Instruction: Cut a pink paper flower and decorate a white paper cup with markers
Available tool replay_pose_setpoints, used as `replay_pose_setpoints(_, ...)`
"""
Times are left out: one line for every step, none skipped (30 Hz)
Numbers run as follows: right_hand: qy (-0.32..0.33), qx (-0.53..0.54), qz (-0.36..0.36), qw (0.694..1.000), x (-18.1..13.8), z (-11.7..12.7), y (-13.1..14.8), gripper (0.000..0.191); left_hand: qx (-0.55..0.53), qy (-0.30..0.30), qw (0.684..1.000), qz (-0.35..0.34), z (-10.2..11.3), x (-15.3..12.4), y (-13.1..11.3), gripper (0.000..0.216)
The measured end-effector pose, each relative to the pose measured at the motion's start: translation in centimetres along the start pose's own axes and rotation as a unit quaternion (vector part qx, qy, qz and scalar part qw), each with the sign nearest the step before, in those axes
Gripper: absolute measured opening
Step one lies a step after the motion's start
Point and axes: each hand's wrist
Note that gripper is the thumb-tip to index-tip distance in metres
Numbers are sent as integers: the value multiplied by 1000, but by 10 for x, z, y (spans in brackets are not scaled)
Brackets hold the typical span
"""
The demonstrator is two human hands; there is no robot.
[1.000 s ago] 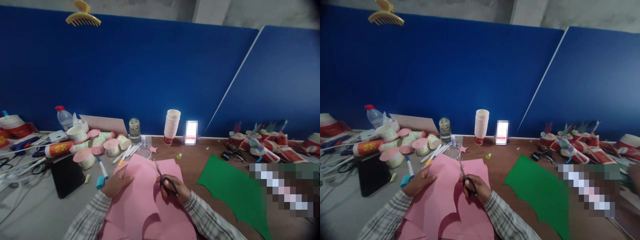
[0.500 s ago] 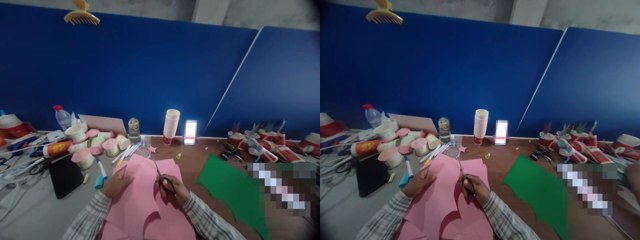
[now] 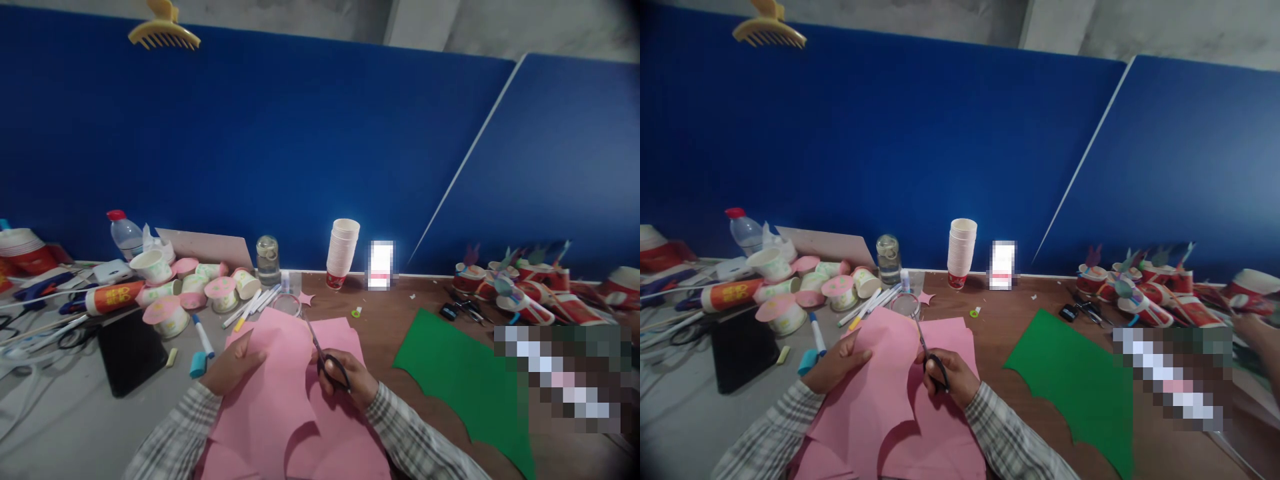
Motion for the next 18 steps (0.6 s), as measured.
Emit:
replay_pose_setpoints(0,-3,0,1000,0,0,0,44,4,1,1000,-3,0,0,0,50)
replay_pose_setpoints(0,-6,-1,1000,0,0,-1,43,8,1,1000,-8,0,0,-1,50)
replay_pose_setpoints(1,-9,-1,1000,0,0,-1,43,12,2,1000,-13,1,0,-2,50)
replay_pose_setpoints(2,-10,-2,1000,0,0,-1,43,15,3,1000,-15,1,-1,-2,50)
replay_pose_setpoints(3,-9,-4,1000,0,0,-1,43,15,7,1000,-14,1,-1,-3,50)
replay_pose_setpoints(3,-9,-6,1000,0,0,-2,43,13,11,1000,-10,1,-1,-3,50)
replay_pose_setpoints(3,-10,-9,1000,0,0,-2,43,9,16,1000,-6,2,-1,-4,51)
replay_pose_setpoints(2,-11,-10,1000,0,-1,-2,43,3,21,1000,-2,2,-1,-4,51)
replay_pose_setpoints(2,-13,-11,1000,0,-1,-1,43,-1,26,1000,2,2,-1,-3,51)
replay_pose_setpoints(3,-17,-9,1000,-1,-1,-1,43,-6,29,1000,4,3,-1,-3,51)
replay_pose_setpoints(4,-20,-8,1000,-1,-1,-1,43,-9,32,999,6,3,-1,-2,51)
replay_pose_setpoints(5,-22,-7,1000,-1,-1,-1,43,-11,34,999,9,4,-1,-2,50)
replay_pose_setpoints(6,-22,-7,1000,-1,-1,-1,42,-11,35,999,11,5,-1,-1,49)
replay_pose_setpoints(7,-22,-7,1000,-1,-1,-1,42,-10,34,999,12,5,-1,0,49)
replay_pose_setpoints(7,-21,-7,1000,-1,-1,-1,42,-7,31,999,11,6,-1,0,48)
replay_pose_setpoints(6,-18,-8,1000,-1,-2,0,41,-3,28,1000,9,6,-1,1,48)
replay_pose_setpoints(6,-15,-9,1000,-1,-2,0,41,1,25,1000,6,7,-1,1,48)
replay_pose_setpoints(8,-9,-4,1000,-1,-3,1,40,4,23,1000,5,8,-1,1,48)
Point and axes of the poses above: each hand's wrist, its own x-axis towards the middle knuckle, its own z-axis out of the back of the hand, y = z × x, and after that the axes turned 6 degrees about z, right-handed
